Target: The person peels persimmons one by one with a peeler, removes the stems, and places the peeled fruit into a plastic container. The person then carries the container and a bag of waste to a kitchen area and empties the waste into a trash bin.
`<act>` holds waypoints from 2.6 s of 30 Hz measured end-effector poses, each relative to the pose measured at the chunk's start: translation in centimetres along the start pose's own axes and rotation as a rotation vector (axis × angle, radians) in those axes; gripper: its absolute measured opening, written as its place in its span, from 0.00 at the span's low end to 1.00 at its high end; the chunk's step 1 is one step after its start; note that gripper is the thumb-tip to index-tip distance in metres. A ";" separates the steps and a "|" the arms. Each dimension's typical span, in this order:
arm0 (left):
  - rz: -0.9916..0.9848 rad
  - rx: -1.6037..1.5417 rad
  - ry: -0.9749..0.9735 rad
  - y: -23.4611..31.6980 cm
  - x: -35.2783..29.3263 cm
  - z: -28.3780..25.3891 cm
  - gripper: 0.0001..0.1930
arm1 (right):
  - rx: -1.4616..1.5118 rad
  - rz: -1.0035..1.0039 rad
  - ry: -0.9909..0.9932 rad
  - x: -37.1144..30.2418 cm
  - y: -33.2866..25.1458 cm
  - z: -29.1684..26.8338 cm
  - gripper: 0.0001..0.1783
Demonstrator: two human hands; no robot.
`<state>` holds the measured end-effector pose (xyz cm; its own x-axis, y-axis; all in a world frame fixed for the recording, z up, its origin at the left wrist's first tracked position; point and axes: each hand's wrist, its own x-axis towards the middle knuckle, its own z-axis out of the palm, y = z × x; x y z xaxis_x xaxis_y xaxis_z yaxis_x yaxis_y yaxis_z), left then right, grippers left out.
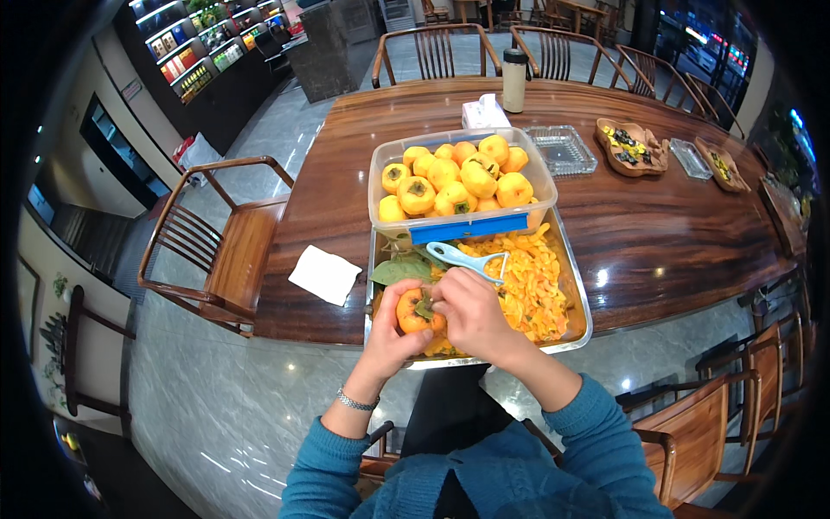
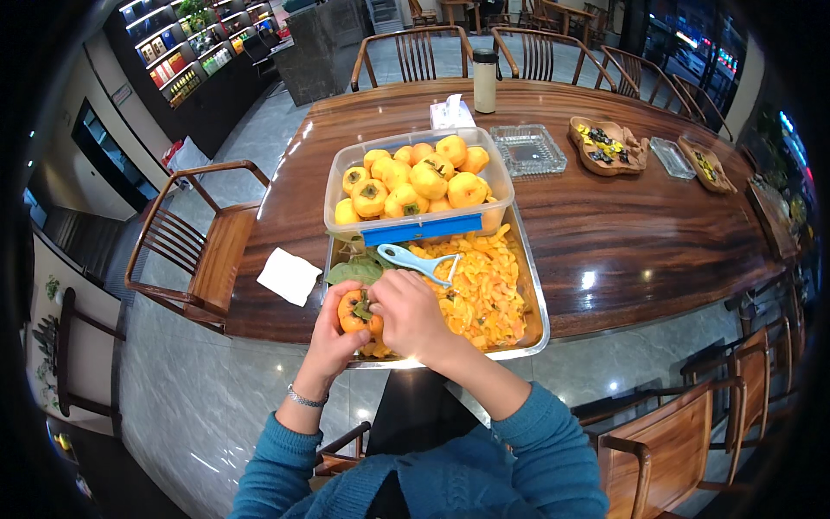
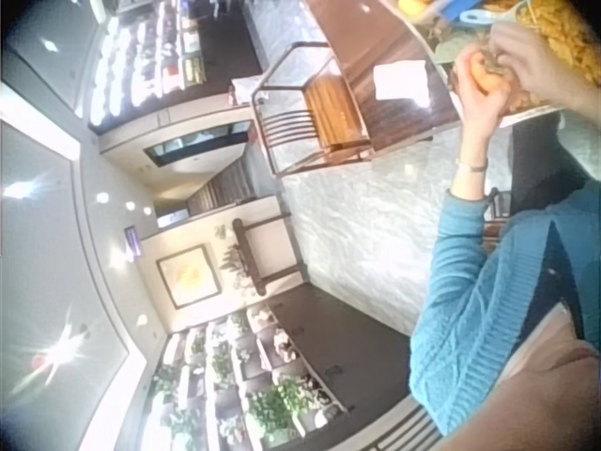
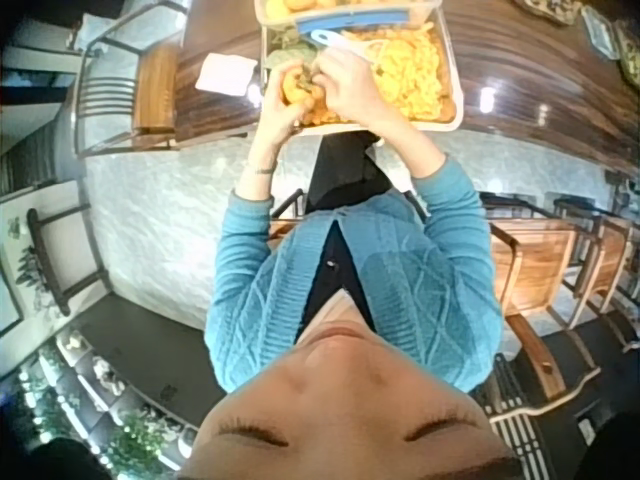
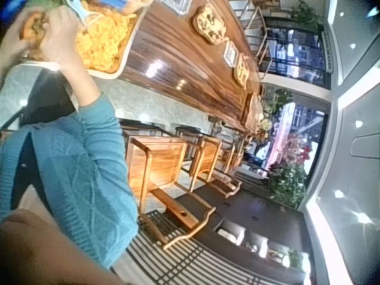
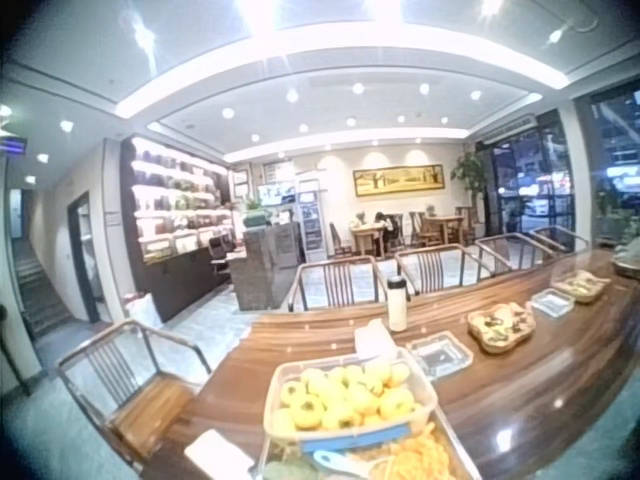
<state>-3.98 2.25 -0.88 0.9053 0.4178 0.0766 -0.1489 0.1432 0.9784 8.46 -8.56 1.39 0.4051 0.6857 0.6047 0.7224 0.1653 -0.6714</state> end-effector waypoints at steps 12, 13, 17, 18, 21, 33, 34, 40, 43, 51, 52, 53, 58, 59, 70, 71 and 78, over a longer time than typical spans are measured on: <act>-0.087 -0.222 -0.107 1.3 0.6 -0.8 0.34 | 0.015 -0.179 -0.230 1.6 0.3 -1.7 0.08; -0.086 -0.200 -0.114 1.4 0.6 -0.9 0.34 | -0.004 -0.208 -0.217 1.6 0.4 -1.8 0.08; -0.042 -0.006 -0.088 1.2 0.8 -0.5 0.31 | -0.101 -0.201 -0.177 1.1 0.7 -1.3 0.08; -0.028 0.065 -0.055 1.0 0.9 -0.3 0.31 | -0.132 -0.171 -0.172 0.8 0.8 -1.2 0.08; 0.148 0.298 0.045 0.6 1.1 0.1 0.28 | -0.087 -0.037 -0.097 -0.2 0.8 -0.8 0.07; 0.256 0.173 0.068 0.4 1.3 0.0 0.31 | 0.125 0.266 -0.002 -0.2 -0.5 0.0 0.05; 0.276 0.284 0.074 0.5 1.2 0.1 0.31 | 0.128 0.264 0.012 -0.2 -0.4 0.1 0.05; 0.257 0.450 0.069 1.0 1.1 0.5 0.32 | -0.137 -0.087 0.147 -0.2 0.1 -0.2 0.05; 0.221 0.306 0.059 0.9 0.9 0.7 0.31 | 0.063 0.074 0.101 0.0 0.2 -0.8 0.04; 0.113 0.109 0.024 1.0 0.9 1.0 0.31 | -0.047 -0.007 0.049 -0.1 0.0 -0.6 0.05; 0.017 -0.074 0.021 1.0 0.8 1.0 0.31 | -0.096 -0.086 0.107 -0.1 0.1 -0.6 0.06; -0.076 -0.273 0.003 1.0 0.7 1.1 0.31 | -0.146 -0.164 0.168 0.0 0.3 -0.7 0.06; -0.064 -0.044 -0.031 1.5 0.7 0.9 0.31 | 0.023 -0.168 -0.037 1.1 0.7 -2.4 0.06; -0.082 -0.016 -0.044 1.7 0.7 0.7 0.31 | 0.001 -0.213 -0.098 1.4 0.7 -2.8 0.06; -0.102 0.257 -0.195 3.6 1.2 0.8 0.32 | -0.162 -0.286 -0.316 1.5 1.2 -2.8 0.06; -0.101 0.320 -0.159 3.7 1.1 1.1 0.32 | -0.067 -0.153 -0.255 1.3 1.2 -2.6 0.06; 0.154 0.825 -0.019 4.3 1.5 1.8 0.31 | -0.148 -0.174 -0.079 1.1 0.5 -2.5 0.05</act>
<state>-2.51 1.90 3.74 0.9065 0.3624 0.2168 0.0604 -0.6193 0.7828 10.65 -9.52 2.78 0.2262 0.7102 0.6667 0.8542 0.1844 -0.4862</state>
